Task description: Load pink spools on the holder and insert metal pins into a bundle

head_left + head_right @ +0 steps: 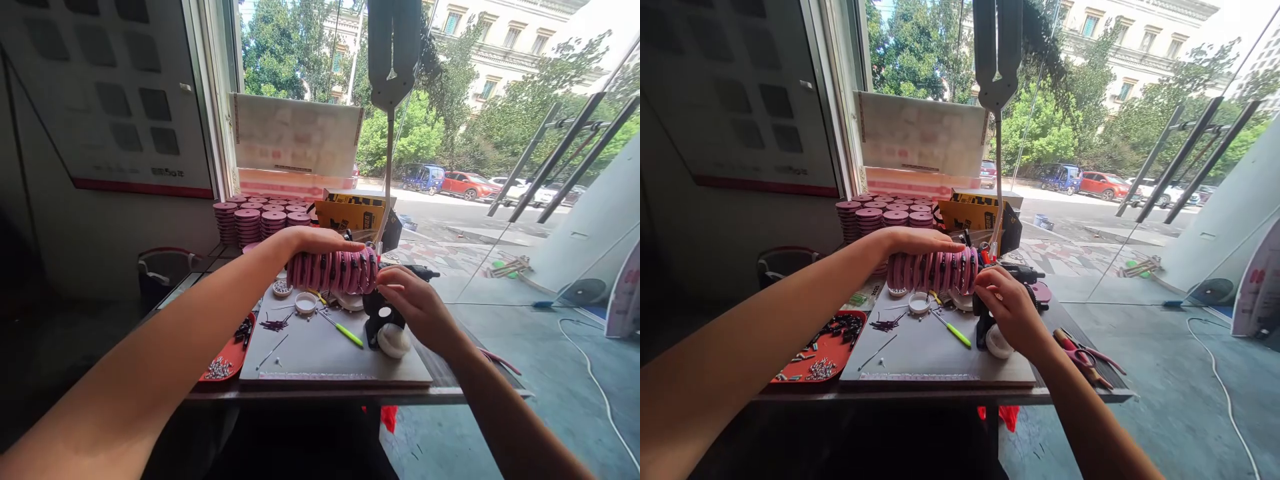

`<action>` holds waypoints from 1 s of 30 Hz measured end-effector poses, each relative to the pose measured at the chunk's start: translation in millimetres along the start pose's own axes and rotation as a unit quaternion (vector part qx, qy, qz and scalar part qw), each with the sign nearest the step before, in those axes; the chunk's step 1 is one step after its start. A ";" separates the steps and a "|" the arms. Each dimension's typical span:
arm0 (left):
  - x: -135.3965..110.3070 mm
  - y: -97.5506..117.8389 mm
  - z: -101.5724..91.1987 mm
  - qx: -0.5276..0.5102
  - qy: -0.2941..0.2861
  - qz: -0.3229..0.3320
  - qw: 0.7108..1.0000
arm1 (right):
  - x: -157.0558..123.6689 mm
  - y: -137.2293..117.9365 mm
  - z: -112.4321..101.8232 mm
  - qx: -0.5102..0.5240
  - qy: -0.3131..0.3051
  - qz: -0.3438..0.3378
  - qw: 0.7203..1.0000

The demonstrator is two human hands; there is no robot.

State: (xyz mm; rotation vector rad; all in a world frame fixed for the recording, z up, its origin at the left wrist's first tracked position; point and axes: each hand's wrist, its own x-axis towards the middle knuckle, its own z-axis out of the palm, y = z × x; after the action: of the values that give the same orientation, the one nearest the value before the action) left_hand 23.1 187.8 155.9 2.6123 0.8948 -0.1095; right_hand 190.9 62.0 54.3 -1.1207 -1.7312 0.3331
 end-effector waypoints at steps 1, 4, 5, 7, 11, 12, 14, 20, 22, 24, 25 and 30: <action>1.4 -1.4 -0.5 -0.020 -0.009 -0.006 1.000 | 1.9 -0.2 -3.6 -0.012 -0.017 -0.010 1.000; 4.8 -4.3 -1.1 -0.064 -0.031 -0.025 0.997 | 6.1 -1.3 -11.6 -0.046 -0.052 -0.037 0.997; 5.5 -4.8 -1.0 -0.071 -0.034 -0.029 0.996 | 6.9 -1.6 -13.2 -0.052 -0.059 -0.043 0.996; 6.2 -5.3 -0.7 -0.074 -0.034 -0.034 0.996 | 7.8 -1.5 -14.9 -0.066 -0.068 -0.054 0.994; 5.4 -5.2 -0.8 -0.069 -0.038 -0.038 0.996 | 7.8 1.4 -15.9 -0.122 -0.075 -0.101 0.985; 5.2 -5.1 -0.9 -0.066 -0.038 -0.038 0.996 | 7.7 2.3 -15.9 -0.132 -0.075 -0.109 0.982; 4.9 -5.0 -1.0 -0.060 -0.036 -0.034 0.997 | 7.6 3.5 -15.9 -0.141 -0.073 -0.115 0.981; 6.0 -4.9 0.2 -0.062 -0.026 -0.037 0.997 | 9.2 0.3 -17.3 -0.166 -0.084 -0.134 0.973; 6.7 -5.5 0.4 -0.061 -0.027 -0.040 0.997 | 9.5 0.4 -17.5 -0.171 -0.083 -0.142 0.971; 7.3 -6.3 0.3 -0.057 -0.025 -0.039 0.997 | 9.0 2.1 -17.0 -0.172 -0.080 -0.148 0.971; 7.5 -6.7 0.3 -0.056 -0.025 -0.039 0.997 | 8.4 3.2 -16.5 -0.172 -0.079 -0.148 0.971; 7.9 -8.5 0.1 -0.064 -0.029 -0.039 0.997 | 3.6 6.5 -12.3 -0.167 -0.050 -0.141 0.975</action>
State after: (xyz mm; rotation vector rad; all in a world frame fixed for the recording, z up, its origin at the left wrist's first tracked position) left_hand 24.3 198.5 151.5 2.4436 0.9521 -0.1436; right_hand 204.5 65.1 57.7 -1.0853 -2.0571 -0.0827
